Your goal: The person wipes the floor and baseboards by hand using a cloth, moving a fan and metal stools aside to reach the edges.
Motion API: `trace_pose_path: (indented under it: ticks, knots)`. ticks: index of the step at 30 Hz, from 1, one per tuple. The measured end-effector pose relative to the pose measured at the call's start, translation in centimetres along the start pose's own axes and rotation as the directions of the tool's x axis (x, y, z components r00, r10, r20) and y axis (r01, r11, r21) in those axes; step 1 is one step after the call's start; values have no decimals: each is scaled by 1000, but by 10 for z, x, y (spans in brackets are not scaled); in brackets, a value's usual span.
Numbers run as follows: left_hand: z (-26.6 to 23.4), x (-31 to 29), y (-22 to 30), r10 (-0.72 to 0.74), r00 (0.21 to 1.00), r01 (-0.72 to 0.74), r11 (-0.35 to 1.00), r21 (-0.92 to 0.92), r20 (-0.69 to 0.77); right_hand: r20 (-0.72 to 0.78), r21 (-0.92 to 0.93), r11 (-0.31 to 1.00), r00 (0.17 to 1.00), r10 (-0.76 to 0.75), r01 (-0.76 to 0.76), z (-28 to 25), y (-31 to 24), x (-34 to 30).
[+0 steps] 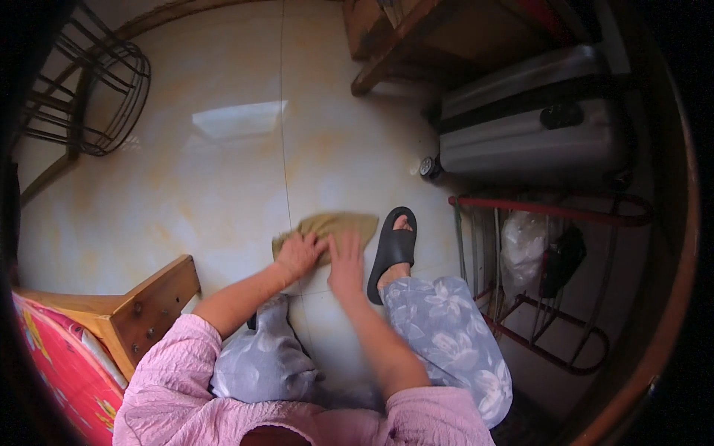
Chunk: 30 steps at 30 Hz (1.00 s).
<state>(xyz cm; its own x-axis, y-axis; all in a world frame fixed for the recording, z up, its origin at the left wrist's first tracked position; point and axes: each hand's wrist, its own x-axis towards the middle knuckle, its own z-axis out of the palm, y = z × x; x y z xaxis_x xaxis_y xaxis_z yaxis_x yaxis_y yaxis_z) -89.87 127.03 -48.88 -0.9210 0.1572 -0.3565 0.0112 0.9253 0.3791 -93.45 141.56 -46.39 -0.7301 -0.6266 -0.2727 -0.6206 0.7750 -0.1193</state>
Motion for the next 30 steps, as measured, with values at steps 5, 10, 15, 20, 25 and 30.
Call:
trace_pose_path:
  ticks: [5, 10, 15, 20, 25, 30]
  knots:
    - [7, -38, 31, 81, 956, -38, 987, -155, 281, 264, 107, 988, 961, 77, -109, -4, -23, -64]
    - [-7, -33, 25, 142, 913, -73, 979, -188, 383, 221, 169, 985, 975, -16, -22, -5, 1, -59]
    - [-16, -34, 17, 147, 908, -54, 969, -239, 392, 381, 169, 986, 923, -52, -14, -17, 5, -45]
    - [-16, -28, 34, 40, 904, 53, 978, -204, 426, 377, 184, 981, 926, -10, -65, -11, 4, -55]
    - [27, -46, 36, 262, 771, 21, 901, -434, 581, 489, 250, 964, 871, -47, -88, -13, 4, -75]
    - [-5, -52, 41, 620, 469, 511, 390, -766, 629, 762, 571, 625, 628, -160, -533, -35, 67, -43]
